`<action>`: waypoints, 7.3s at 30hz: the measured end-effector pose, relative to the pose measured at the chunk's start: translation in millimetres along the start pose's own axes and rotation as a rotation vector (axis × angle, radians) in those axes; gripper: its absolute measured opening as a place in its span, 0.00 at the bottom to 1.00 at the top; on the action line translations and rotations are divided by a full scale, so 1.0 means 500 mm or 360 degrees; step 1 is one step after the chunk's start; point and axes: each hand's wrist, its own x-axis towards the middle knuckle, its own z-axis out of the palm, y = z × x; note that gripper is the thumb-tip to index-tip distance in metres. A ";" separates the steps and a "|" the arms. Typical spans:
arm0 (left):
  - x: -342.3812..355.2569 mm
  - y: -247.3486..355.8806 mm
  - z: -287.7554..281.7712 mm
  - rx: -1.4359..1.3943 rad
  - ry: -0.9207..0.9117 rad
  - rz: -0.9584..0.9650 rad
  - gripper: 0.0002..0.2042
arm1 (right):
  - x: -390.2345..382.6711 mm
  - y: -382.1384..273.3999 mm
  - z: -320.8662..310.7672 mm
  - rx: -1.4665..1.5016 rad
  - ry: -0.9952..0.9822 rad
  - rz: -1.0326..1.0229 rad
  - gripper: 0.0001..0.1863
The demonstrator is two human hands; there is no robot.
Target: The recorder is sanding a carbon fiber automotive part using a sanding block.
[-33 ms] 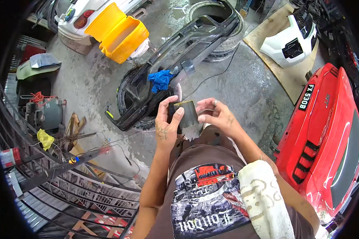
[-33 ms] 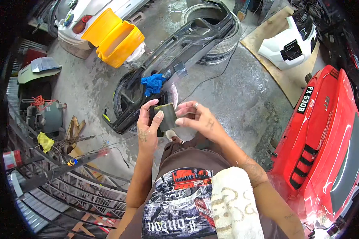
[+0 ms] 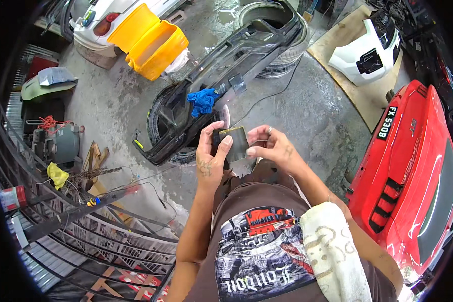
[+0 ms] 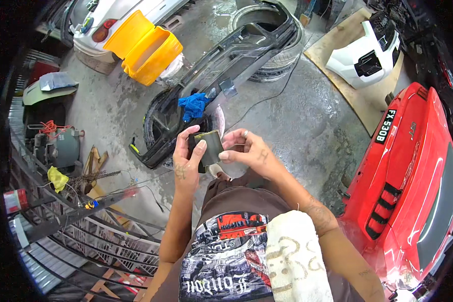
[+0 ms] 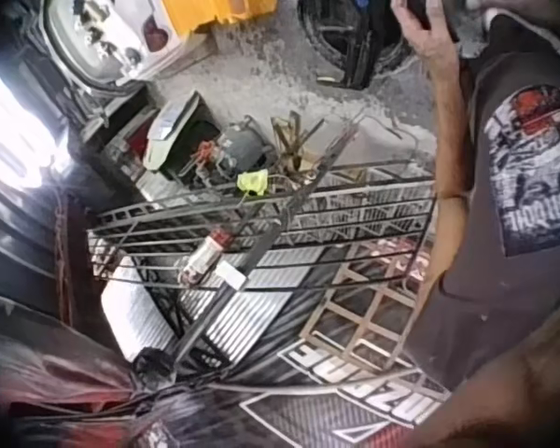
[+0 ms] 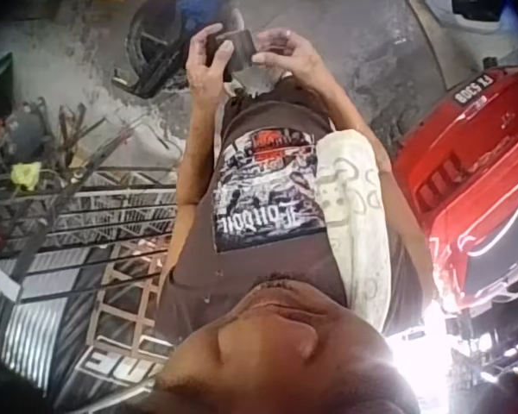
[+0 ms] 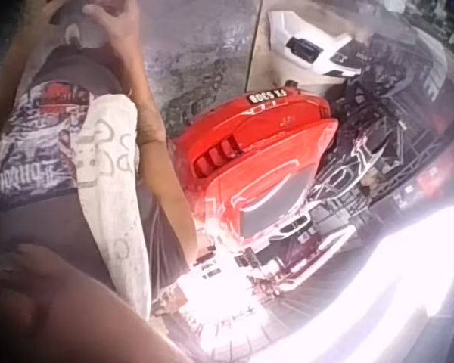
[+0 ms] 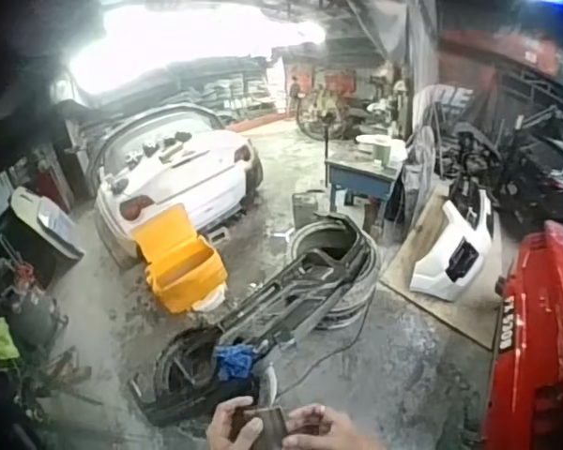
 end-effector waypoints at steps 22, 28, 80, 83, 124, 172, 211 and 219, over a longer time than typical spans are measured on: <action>-0.020 -0.007 -0.020 0.0192 -0.0148 0.0033 0.18 | -0.020 0.036 -0.013 -0.0070 -0.0073 0.0029 0.22; -0.027 0.005 -0.003 0.0540 -0.0289 0.0160 0.18 | -0.023 0.010 -0.009 -0.0186 -0.0081 0.0010 0.23; -0.037 -0.064 0.049 0.0352 -0.0342 0.0025 0.17 | -0.009 -0.020 -0.086 -0.0312 -0.0298 -0.0227 0.14; -0.021 -0.057 0.058 0.0478 -0.0408 0.0058 0.17 | -0.012 -0.013 -0.101 -0.0313 -0.0291 -0.0228 0.16; 0.038 0.074 0.166 -0.0346 -0.0104 0.0115 0.17 | -0.041 -0.104 -0.042 0.0056 0.0075 -0.0610 0.16; -0.030 0.082 0.127 0.1074 -0.0345 0.0609 0.16 | -0.067 -0.005 -0.077 0.0271 -0.0141 -0.0094 0.18; -0.138 -0.348 -0.647 0.0981 0.0366 0.0025 0.26 | 0.123 0.400 0.096 -0.0893 0.0340 0.0388 0.25; -0.391 -0.602 -1.083 0.1629 0.0495 -0.0803 0.22 | 0.043 0.484 0.104 -0.0711 0.0758 0.0745 0.30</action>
